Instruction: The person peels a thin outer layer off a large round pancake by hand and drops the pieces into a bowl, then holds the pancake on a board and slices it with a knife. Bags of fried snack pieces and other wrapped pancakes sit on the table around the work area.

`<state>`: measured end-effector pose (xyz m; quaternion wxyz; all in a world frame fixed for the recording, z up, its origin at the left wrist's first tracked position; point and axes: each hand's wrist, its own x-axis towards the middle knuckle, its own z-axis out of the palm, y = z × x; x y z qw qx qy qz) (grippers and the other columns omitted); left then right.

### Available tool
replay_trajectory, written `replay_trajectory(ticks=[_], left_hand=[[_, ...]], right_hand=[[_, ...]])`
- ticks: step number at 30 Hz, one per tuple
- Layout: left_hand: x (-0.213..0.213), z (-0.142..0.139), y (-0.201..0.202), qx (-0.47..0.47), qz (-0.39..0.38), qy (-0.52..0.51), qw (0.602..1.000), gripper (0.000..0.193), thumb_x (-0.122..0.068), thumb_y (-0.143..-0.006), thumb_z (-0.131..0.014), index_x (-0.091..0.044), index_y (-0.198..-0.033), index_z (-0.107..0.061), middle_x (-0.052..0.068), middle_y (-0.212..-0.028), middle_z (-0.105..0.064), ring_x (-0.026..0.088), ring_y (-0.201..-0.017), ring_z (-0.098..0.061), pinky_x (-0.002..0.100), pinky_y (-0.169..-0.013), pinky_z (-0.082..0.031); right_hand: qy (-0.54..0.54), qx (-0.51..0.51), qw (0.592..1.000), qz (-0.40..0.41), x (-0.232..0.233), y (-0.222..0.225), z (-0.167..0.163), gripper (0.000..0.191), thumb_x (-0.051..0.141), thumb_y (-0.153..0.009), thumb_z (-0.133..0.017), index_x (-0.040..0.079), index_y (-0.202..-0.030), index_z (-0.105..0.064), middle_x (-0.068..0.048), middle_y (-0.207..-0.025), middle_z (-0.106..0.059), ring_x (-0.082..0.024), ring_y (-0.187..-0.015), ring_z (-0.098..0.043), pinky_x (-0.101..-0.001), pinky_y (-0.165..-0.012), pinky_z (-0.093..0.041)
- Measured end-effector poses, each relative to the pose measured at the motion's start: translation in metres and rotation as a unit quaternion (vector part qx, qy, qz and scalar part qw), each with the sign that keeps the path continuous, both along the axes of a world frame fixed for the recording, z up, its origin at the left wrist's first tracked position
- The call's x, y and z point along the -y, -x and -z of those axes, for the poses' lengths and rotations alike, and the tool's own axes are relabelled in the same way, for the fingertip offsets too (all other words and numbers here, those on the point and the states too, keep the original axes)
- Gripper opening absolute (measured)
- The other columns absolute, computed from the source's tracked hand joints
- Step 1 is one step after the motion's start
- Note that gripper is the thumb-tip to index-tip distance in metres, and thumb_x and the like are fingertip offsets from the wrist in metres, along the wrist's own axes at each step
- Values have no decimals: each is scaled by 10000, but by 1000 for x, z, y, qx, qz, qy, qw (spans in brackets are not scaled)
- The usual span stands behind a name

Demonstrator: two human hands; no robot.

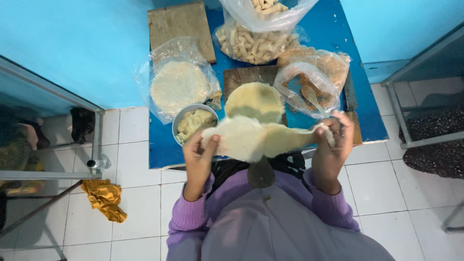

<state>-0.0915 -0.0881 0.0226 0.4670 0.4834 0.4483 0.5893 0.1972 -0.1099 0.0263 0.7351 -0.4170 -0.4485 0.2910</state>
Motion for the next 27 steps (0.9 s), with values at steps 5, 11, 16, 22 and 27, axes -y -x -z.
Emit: replay_trajectory(ticks=[5, 11, 16, 22, 27], left_hand=[[-5, -12, 12, 70, -71, -42, 994, 171, -65, -977, -677, 13, -1128, -689, 6, -1001, -710, 62, -902, -629, 219, -794, -490], [-5, -40, 17, -19, -2, -72, 997, 153, -84, -1003, -679, 0, -1132, -684, -19, -965, -681, 48, -858, -603, 231, -722, -481], [-12, -74, 0, -209, 215, -136, 944, 120, -105, -986, -700, -25, -1076, -703, 51, -853, -680, 92, -731, -625, 257, -632, -490], [-48, -96, -24, -320, 290, -191, 881, 134, -131, -932, -750, -58, -1042, -725, 121, -742, -659, 168, -591, -633, 328, -552, -475], [-112, -102, -27, -329, 149, -269, 893, 161, -137, -889, -778, -54, -990, -684, 97, -804, -684, 259, -696, -680, 369, -633, -521]], right_hand=[[-35, -56, 998, 16, -3, -15, 0, 389, -28, -1104, -636, 51, -1446, -469, -35, -1001, -552, -98, -928, -528, -220, -874, -442], [-36, -49, 997, -54, 4, -26, -24, 397, -1, -1047, -631, 83, -1411, -496, -80, -997, -588, -103, -784, -543, -206, -692, -449], [47, 96, 949, -295, -8, -22, -51, 783, -95, -781, -660, 121, -1510, -472, -135, -1142, -710, -56, -591, -504, -191, -538, -435], [90, 326, 896, -289, -39, 2, -61, 826, 9, -779, -885, 142, -1512, -530, -36, -1072, -762, -57, -835, -625, -200, -687, -522], [-12, 375, 924, -75, -95, 10, -63, 649, 8, -903, -854, 147, -1471, -571, -58, -1032, -762, -76, -799, -674, -233, -648, -513]])
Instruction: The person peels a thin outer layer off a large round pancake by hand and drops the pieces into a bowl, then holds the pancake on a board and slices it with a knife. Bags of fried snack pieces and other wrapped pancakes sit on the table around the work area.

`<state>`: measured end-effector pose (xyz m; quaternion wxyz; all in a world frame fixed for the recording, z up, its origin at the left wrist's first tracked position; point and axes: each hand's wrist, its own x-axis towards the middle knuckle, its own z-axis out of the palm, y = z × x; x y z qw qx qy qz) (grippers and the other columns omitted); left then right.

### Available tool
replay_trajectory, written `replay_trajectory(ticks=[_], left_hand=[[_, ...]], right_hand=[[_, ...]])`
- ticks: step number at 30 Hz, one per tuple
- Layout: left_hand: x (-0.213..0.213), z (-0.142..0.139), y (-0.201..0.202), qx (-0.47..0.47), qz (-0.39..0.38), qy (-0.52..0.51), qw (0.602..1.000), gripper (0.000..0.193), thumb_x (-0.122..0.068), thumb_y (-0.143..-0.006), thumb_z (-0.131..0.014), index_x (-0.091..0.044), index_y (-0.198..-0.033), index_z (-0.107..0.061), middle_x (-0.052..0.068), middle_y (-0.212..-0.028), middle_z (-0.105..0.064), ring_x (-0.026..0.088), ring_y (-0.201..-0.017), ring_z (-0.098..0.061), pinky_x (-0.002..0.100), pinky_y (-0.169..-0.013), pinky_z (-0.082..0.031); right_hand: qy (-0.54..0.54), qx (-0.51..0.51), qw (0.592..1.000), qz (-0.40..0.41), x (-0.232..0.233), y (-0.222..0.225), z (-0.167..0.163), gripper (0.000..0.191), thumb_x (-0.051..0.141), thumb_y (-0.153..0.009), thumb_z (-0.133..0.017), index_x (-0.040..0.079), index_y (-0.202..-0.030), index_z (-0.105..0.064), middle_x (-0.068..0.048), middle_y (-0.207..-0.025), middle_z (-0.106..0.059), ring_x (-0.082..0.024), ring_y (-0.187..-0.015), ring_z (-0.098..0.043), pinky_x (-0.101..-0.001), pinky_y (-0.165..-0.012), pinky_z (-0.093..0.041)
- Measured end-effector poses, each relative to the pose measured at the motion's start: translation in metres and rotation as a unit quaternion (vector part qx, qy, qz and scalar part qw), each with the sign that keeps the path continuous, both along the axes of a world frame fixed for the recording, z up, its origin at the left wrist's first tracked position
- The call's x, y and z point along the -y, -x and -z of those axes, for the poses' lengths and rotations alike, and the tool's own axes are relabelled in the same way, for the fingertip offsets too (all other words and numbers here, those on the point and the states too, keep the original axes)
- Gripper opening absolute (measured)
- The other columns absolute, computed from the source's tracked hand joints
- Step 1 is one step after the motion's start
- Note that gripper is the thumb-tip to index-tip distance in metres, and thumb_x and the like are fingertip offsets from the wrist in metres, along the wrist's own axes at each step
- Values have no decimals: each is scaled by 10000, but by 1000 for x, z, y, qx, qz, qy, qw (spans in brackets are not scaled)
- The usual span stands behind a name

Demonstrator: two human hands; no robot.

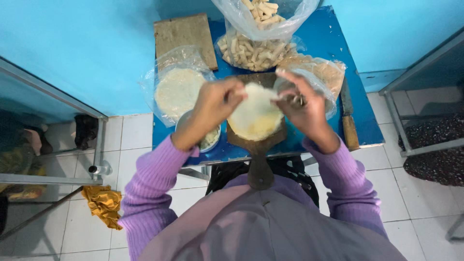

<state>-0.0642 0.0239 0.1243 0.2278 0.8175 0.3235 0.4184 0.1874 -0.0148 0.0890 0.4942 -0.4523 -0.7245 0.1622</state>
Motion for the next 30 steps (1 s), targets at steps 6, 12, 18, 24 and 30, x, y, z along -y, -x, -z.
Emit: replay_trajectory(ticks=[6, 12, 18, 24, 30], left_hand=[[-33, 27, 2, -88, 47, -174, 980, 67, -33, -802, -718, -50, -848, -673, 125, -836, -668, 365, -836, -663, 469, -719, -507], [-15, 74, 9, -281, 101, -111, 948, 41, -104, -752, -692, -71, -731, -680, 137, -776, -671, 370, -748, -678, 496, -673, -517], [-12, 77, 12, -293, 105, -120, 942, 72, -115, -786, -677, -65, -735, -686, 141, -766, -668, 369, -740, -681, 499, -664, -516], [9, 56, 8, -377, 86, -154, 909, 65, -126, -774, -693, -81, -821, -692, 107, -885, -668, 324, -862, -677, 493, -755, -504], [79, 13, 16, -244, 41, -142, 958, 290, -198, -863, -746, -31, -1086, -664, 142, -1116, -628, 344, -1012, -612, 466, -853, -484]], right_hand=[[-198, 206, 958, 15, -18, -4, 26, 519, 23, -923, -745, 155, -1411, -625, -110, -1023, -766, -238, -779, -724, -356, -651, -553], [-134, 297, 945, 11, 6, -3, 65, 498, 89, -890, -695, 187, -1377, -674, -78, -753, -679, -265, -634, -665, -406, -558, -516], [-84, 333, 939, 30, 16, -5, 72, 601, 58, -816, -706, 234, -1390, -669, -71, -678, -639, -255, -635, -660, -407, -563, -514], [14, 298, 954, -2, 24, -8, 52, 549, 141, -826, -738, 235, -1345, -587, -43, -758, -690, -239, -692, -680, -395, -598, -517], [131, -114, 975, -138, 44, -27, 8, 663, 78, -1011, -589, 84, -1593, -273, -124, -1107, -617, -169, -920, -636, -330, -773, -504]])
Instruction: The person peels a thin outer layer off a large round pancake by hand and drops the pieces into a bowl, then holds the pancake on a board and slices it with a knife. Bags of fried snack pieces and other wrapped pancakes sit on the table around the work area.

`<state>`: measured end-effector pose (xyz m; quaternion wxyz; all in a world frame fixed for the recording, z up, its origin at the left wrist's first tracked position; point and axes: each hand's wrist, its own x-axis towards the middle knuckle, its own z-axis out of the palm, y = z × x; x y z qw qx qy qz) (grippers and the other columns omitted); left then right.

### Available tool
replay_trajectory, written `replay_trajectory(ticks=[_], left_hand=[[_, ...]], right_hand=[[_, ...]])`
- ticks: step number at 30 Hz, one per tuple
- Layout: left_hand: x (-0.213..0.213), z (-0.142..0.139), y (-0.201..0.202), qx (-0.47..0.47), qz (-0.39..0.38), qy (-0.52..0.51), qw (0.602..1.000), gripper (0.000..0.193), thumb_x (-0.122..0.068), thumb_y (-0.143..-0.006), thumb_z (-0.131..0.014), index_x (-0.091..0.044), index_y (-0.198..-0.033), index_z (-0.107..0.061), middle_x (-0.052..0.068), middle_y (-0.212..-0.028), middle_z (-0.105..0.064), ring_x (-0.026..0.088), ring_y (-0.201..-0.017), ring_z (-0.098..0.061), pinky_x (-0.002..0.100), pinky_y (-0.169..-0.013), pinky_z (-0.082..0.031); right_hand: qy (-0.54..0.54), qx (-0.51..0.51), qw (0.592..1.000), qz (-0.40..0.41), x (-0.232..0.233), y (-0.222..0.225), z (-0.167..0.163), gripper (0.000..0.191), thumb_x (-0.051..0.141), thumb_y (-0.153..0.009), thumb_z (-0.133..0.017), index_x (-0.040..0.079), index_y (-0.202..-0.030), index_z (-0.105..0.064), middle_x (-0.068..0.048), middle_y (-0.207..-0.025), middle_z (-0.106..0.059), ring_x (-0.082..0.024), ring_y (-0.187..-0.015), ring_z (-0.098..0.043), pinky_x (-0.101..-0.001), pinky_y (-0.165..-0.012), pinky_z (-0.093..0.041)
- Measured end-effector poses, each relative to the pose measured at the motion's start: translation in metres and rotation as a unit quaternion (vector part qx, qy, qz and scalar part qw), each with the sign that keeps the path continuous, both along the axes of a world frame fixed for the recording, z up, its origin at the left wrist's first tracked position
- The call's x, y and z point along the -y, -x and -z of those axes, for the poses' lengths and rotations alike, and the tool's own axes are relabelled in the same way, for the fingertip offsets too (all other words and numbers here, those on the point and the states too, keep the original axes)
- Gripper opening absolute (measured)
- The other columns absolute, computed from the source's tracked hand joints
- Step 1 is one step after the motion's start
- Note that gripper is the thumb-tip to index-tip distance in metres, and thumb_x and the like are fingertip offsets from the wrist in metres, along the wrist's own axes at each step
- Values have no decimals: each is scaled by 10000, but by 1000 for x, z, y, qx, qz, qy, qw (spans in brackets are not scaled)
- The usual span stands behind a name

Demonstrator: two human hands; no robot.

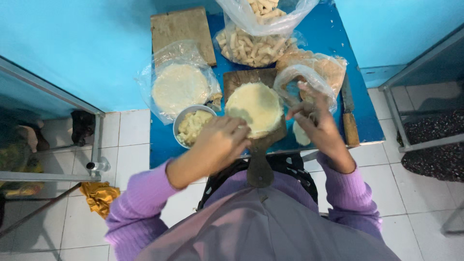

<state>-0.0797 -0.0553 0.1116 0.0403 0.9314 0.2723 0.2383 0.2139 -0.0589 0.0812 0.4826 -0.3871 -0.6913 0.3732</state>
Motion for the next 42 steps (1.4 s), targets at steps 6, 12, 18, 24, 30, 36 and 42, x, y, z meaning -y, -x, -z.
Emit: replay_trajectory(ticks=[6, 12, 18, 24, 30, 36, 42], left_hand=[[64, -6, -8, 209, 6, 169, 963, 614, -204, -859, -817, 50, -1356, -561, 213, -1378, -568, 384, -1261, -555, 446, -1044, -463], [30, 68, -33, 376, 73, 513, 768, 448, -91, -947, -712, 35, -1353, -572, 85, -1273, -654, 141, -1181, -619, 286, -991, -515], [26, 115, -32, 467, 19, 572, 674, 221, -133, -1033, -653, 50, -1147, -699, 9, -950, -723, 46, -852, -634, 211, -738, -487], [24, 117, -31, 463, 1, 574, 676, 240, -183, -1036, -643, 41, -1101, -700, -12, -879, -684, 23, -780, -594, 198, -664, -454], [20, 118, -23, 485, -13, 606, 631, 231, -193, -1008, -631, 14, -1079, -705, -23, -867, -691, 29, -757, -594, 198, -666, -447], [17, 117, -18, 419, -1, 603, 679, 243, -199, -1082, -625, 25, -1094, -720, -12, -871, -651, 28, -758, -547, 201, -639, -412], [25, 101, -27, 373, -14, 326, 868, 219, -106, -1067, -580, 51, -1174, -688, 60, -1086, -717, 90, -989, -684, 234, -868, -533]], right_hand=[[132, -256, 956, -63, 34, 21, -13, 682, 132, -949, -593, 49, -1586, -363, -133, -919, -615, -121, -709, -481, -252, -640, -399], [136, -496, 835, -195, 26, 48, 6, 580, 216, -1020, -653, 0, -1496, -402, -104, -874, -570, -168, -779, -501, -274, -672, -427], [148, -449, 866, -164, 23, 52, 8, 814, 422, -900, -687, 70, -1555, -355, -255, -1387, -545, -382, -1277, -568, -499, -1113, -474], [38, -141, 976, -162, 36, 39, 0, 794, 120, -829, -791, 94, -1515, -392, -208, -1569, -467, -392, -1490, -453, -507, -1244, -384], [-93, 90, 985, -115, 33, 24, 11, 605, 7, -764, -820, 103, -1311, -580, -142, -1394, -586, -295, -1345, -573, -427, -1092, -485], [-35, -67, 997, -19, 28, 34, 49, 446, -80, -903, -744, 62, -1297, -594, -96, -1151, -718, -204, -1103, -720, -318, -949, -606], [137, -165, 976, 30, 29, 36, 39, 519, -44, -905, -725, 43, -1375, -524, -53, -983, -703, -104, -926, -666, -239, -778, -547]])
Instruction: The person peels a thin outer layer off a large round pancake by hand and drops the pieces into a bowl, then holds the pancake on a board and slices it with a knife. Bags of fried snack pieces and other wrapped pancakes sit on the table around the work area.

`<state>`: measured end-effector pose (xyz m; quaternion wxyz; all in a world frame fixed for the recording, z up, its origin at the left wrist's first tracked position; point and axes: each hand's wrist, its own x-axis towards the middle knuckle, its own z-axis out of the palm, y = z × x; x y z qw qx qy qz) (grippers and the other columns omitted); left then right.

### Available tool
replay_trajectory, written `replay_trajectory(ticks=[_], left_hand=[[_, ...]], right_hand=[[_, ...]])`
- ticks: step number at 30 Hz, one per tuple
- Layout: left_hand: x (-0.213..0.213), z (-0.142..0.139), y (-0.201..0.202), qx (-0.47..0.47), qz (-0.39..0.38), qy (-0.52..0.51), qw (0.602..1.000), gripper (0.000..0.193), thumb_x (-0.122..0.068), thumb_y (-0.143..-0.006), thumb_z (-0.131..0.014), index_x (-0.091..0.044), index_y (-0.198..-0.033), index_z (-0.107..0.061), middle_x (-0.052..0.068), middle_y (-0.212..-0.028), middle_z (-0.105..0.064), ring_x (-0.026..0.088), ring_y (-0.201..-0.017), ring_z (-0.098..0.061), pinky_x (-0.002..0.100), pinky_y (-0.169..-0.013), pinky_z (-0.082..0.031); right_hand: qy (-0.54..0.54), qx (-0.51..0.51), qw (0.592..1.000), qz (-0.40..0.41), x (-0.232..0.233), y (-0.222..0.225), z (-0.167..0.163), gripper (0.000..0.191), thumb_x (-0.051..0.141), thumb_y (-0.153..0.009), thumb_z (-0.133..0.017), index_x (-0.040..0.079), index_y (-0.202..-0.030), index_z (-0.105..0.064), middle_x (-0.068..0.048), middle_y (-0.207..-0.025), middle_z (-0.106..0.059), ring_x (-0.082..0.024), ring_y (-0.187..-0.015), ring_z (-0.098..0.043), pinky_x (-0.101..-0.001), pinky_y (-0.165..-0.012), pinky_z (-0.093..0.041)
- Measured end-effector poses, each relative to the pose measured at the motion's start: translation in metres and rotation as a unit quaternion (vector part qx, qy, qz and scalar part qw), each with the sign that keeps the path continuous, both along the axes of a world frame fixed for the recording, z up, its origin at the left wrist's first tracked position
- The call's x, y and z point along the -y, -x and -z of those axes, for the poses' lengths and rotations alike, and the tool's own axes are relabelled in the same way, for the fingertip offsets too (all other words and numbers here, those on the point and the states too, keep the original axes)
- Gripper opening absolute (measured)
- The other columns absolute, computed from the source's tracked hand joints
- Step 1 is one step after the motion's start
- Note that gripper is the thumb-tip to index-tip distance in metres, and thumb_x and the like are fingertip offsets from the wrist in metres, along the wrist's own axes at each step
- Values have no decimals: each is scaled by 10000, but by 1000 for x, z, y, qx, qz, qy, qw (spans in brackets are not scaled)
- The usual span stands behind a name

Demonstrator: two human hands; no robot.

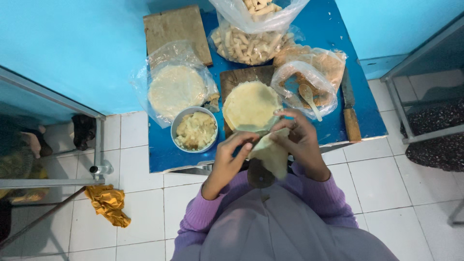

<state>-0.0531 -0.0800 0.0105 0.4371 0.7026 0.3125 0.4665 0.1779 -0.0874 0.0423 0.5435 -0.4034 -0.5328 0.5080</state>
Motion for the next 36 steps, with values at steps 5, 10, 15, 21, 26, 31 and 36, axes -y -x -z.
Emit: replay_trajectory(ticks=[5, 10, 15, 21, 26, 31, 36], left_hand=[[5, 4, -1, 176, 86, 206, 959, 170, -42, -1038, -630, 52, -1175, -665, 70, -1059, -710, 100, -965, -673, 257, -848, -559], [8, 10, 5, 204, 104, 211, 950, 157, -4, -998, -642, 33, -1150, -647, 62, -1048, -710, 104, -951, -681, 258, -841, -568], [8, 17, 6, 193, 89, 201, 956, 64, 22, -1027, -633, 43, -1086, -644, 51, -979, -692, 93, -882, -659, 255, -780, -556], [4, 30, 1, 221, 34, 196, 955, 43, 19, -1026, -597, 28, -1054, -629, 32, -910, -663, 83, -803, -648, 253, -739, -555], [3, 36, -6, 192, -30, 176, 965, 14, 9, -1036, -602, 18, -1041, -611, 37, -871, -668, 84, -768, -655, 243, -710, -540], [4, 31, -18, 180, -11, 177, 968, 48, 3, -1043, -603, 29, -1064, -637, 43, -925, -694, 74, -847, -662, 233, -751, -539], [2, 23, -17, 165, 1, 164, 973, 51, 2, -1038, -591, 22, -1071, -624, 39, -921, -697, 78, -842, -677, 223, -756, -547]], right_hand=[[74, -33, 997, -5, -10, 13, -31, 535, 0, -906, -713, 47, -1406, -529, -50, -948, -672, -74, -857, -630, -219, -728, -509], [118, -60, 990, -49, -15, 25, -52, 573, 30, -898, -689, 60, -1437, -497, -29, -943, -650, -67, -831, -632, -215, -702, -516], [146, -81, 980, -104, -18, 29, -52, 568, 49, -906, -670, 68, -1443, -485, -47, -896, -656, -88, -801, -645, -221, -686, -518], [-185, 198, 962, 39, -29, 42, -27, 516, 41, -891, -715, 117, -1363, -519, -154, -1127, -676, -222, -1064, -668, -304, -908, -530], [-223, 206, 951, 62, -3, 36, -9, 536, 29, -879, -809, 90, -1334, -532, -111, -1129, -695, -183, -1057, -721, -294, -902, -585], [-79, 96, 992, -17, 15, 31, 8, 588, -43, -833, -813, 65, -1332, -521, -81, -1044, -709, -158, -974, -740, -323, -852, -631], [7, 12, 1000, -11, 5, 27, 22, 549, -82, -860, -758, 46, -1340, -524, -91, -1027, -719, -146, -996, -721, -309, -886, -606]])
